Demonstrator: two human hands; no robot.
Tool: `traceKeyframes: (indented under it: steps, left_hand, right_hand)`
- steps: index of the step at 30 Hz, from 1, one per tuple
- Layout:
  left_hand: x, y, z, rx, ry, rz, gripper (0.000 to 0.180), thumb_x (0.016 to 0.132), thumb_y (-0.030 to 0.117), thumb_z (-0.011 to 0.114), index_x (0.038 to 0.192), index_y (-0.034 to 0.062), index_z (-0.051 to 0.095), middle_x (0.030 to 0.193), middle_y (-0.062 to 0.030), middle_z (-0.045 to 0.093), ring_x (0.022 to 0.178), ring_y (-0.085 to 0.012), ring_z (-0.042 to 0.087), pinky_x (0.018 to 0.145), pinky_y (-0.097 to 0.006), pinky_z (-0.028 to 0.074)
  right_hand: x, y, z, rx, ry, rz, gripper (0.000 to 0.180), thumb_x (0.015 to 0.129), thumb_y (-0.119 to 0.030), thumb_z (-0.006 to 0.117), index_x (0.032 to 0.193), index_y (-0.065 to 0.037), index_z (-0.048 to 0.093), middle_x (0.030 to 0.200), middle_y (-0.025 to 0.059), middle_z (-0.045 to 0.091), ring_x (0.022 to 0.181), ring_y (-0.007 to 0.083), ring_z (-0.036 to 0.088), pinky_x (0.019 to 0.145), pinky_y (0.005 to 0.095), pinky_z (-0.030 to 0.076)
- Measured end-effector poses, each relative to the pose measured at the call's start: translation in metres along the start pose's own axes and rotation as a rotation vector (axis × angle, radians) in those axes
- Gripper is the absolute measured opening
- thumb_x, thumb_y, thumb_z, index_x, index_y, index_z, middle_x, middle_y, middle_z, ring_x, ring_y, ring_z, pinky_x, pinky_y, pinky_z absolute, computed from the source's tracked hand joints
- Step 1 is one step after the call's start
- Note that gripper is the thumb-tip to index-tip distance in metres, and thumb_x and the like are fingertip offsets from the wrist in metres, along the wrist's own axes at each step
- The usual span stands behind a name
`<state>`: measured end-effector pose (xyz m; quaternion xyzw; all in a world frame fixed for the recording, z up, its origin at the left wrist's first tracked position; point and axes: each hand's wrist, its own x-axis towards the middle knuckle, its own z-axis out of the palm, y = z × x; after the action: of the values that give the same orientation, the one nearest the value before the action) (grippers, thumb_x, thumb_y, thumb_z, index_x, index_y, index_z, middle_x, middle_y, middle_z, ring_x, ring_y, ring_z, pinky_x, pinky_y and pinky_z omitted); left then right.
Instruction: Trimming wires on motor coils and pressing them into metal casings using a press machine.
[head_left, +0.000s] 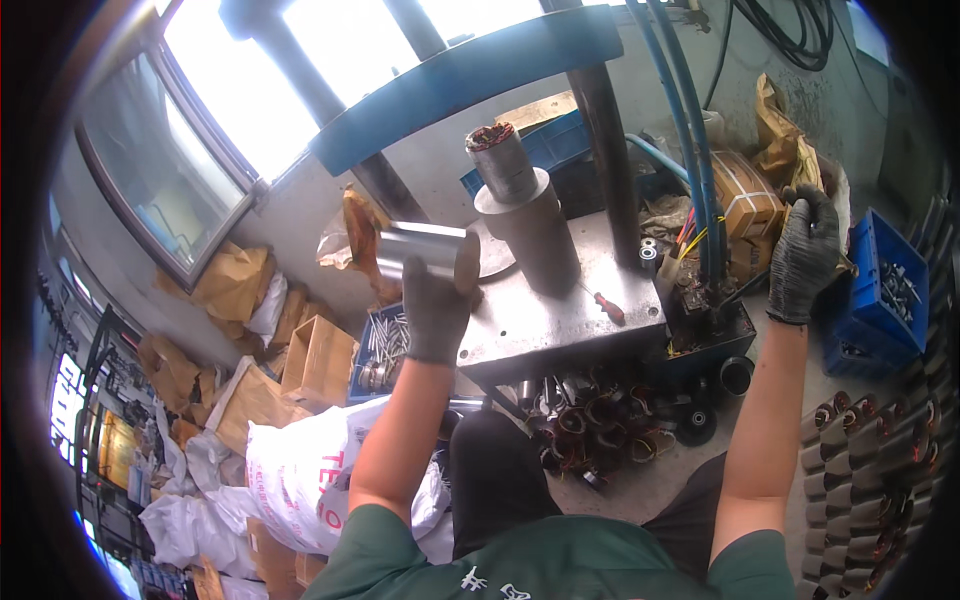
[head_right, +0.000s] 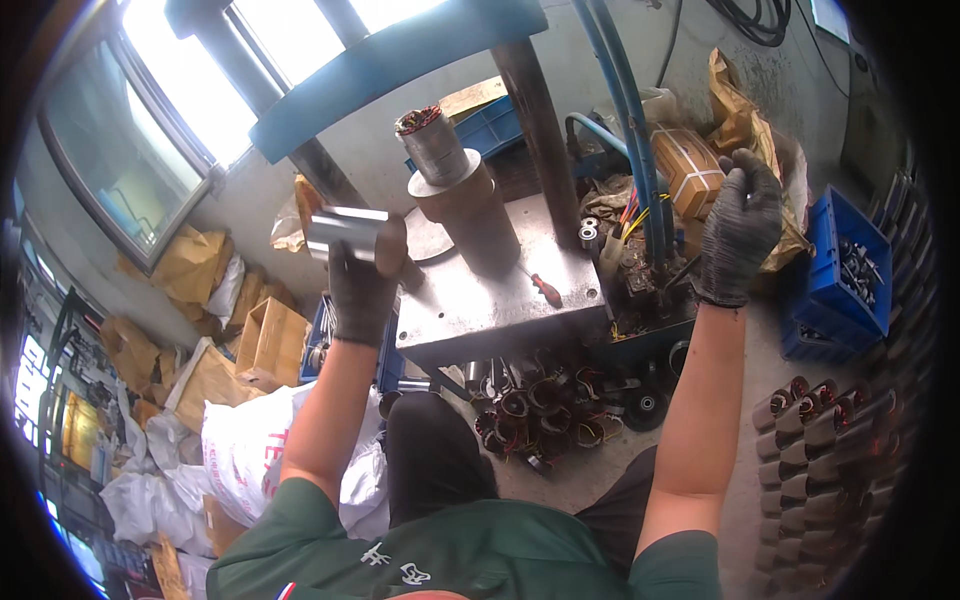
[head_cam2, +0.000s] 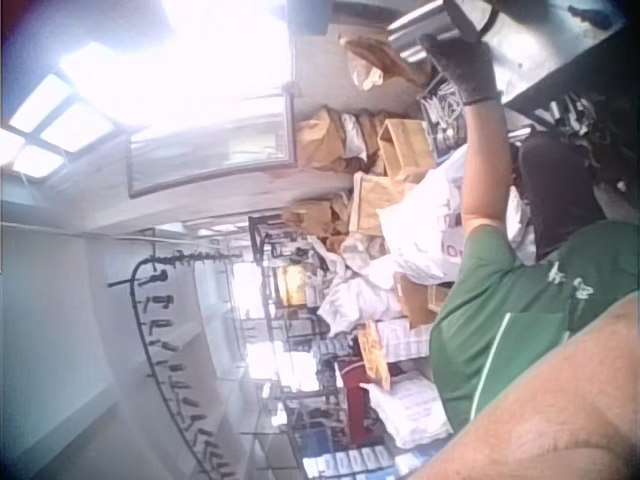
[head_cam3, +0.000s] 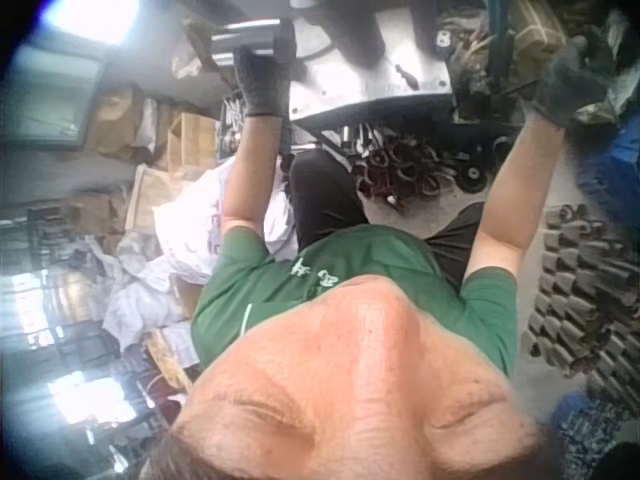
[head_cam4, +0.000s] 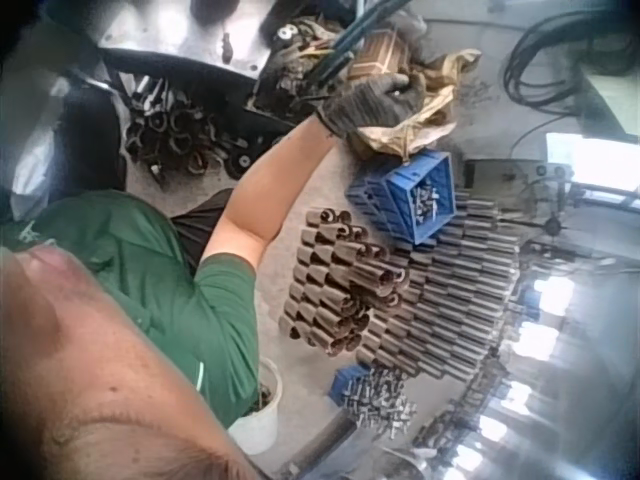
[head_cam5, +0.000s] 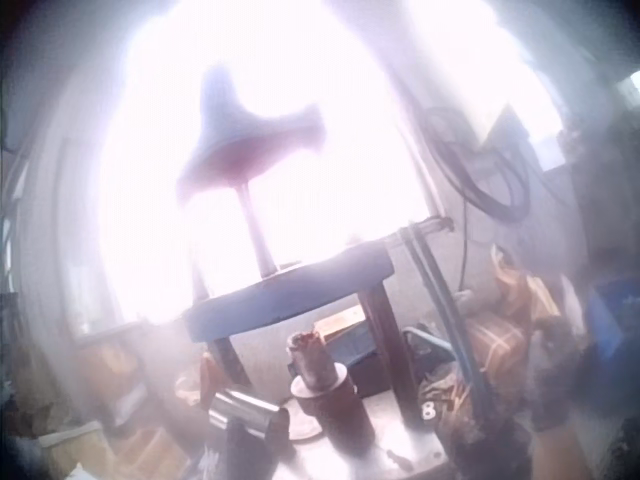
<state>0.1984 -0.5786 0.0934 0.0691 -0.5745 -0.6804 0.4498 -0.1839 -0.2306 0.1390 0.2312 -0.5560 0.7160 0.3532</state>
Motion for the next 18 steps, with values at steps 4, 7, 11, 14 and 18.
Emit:
traceKeyframes:
  steps: [4,7,11,14,18]
  left_hand:
    - [0.107,0.016,0.049,-0.168,0.231,0.067,0.060,0.097,0.049,0.063,0.141,0.0100,0.047,0.132,-0.0130,0.057,0.124,-0.0263,0.053,0.108,-0.051,0.041]
    - [0.147,0.027,0.072,-0.302,0.403,0.113,0.059,0.095,0.053,0.068,0.134,0.0122,0.052,0.123,-0.0066,0.059,0.111,-0.0203,0.057,0.101,-0.050,0.046]
    - [0.172,0.031,0.085,-0.265,0.460,0.138,0.063,0.085,0.052,0.081,0.131,0.0165,0.055,0.123,-0.0010,0.059,0.115,-0.0186,0.055,0.101,-0.040,0.047]
    - [0.181,0.028,0.092,-0.227,0.463,0.110,0.065,0.084,0.050,0.082,0.133,0.0170,0.055,0.126,-0.0013,0.061,0.114,-0.0185,0.058,0.096,-0.037,0.051]
    - [0.196,0.029,0.095,-0.170,0.535,0.159,0.064,0.084,0.046,0.083,0.133,0.0175,0.056,0.124,-0.0013,0.064,0.111,-0.0180,0.061,0.092,-0.037,0.053]
  right_hand:
    - [0.003,0.000,-0.002,-0.202,0.060,-0.183,0.022,0.099,-0.001,0.060,0.119,0.001,0.069,0.114,0.0109,0.073,0.109,0.0210,0.070,0.097,0.0319,0.054]
    - [0.005,-0.004,-0.003,-0.135,0.084,-0.170,0.022,0.097,-0.001,0.061,0.117,0.000,0.070,0.114,0.0103,0.073,0.110,0.0219,0.069,0.099,0.0330,0.053]
    - [0.006,-0.008,0.000,-0.101,0.065,-0.099,0.020,0.097,-0.002,0.063,0.115,-0.001,0.071,0.113,0.0098,0.073,0.108,0.0209,0.069,0.098,0.0326,0.054]
    - [0.005,-0.007,0.001,-0.009,0.082,-0.096,0.016,0.097,-0.004,0.067,0.112,-0.002,0.073,0.109,0.0092,0.074,0.100,0.0195,0.071,0.092,0.0327,0.055]
    - [0.005,-0.010,-0.001,-0.051,0.078,-0.093,0.015,0.096,-0.005,0.067,0.110,-0.003,0.074,0.108,0.0091,0.074,0.098,0.0192,0.071,0.089,0.0328,0.056]
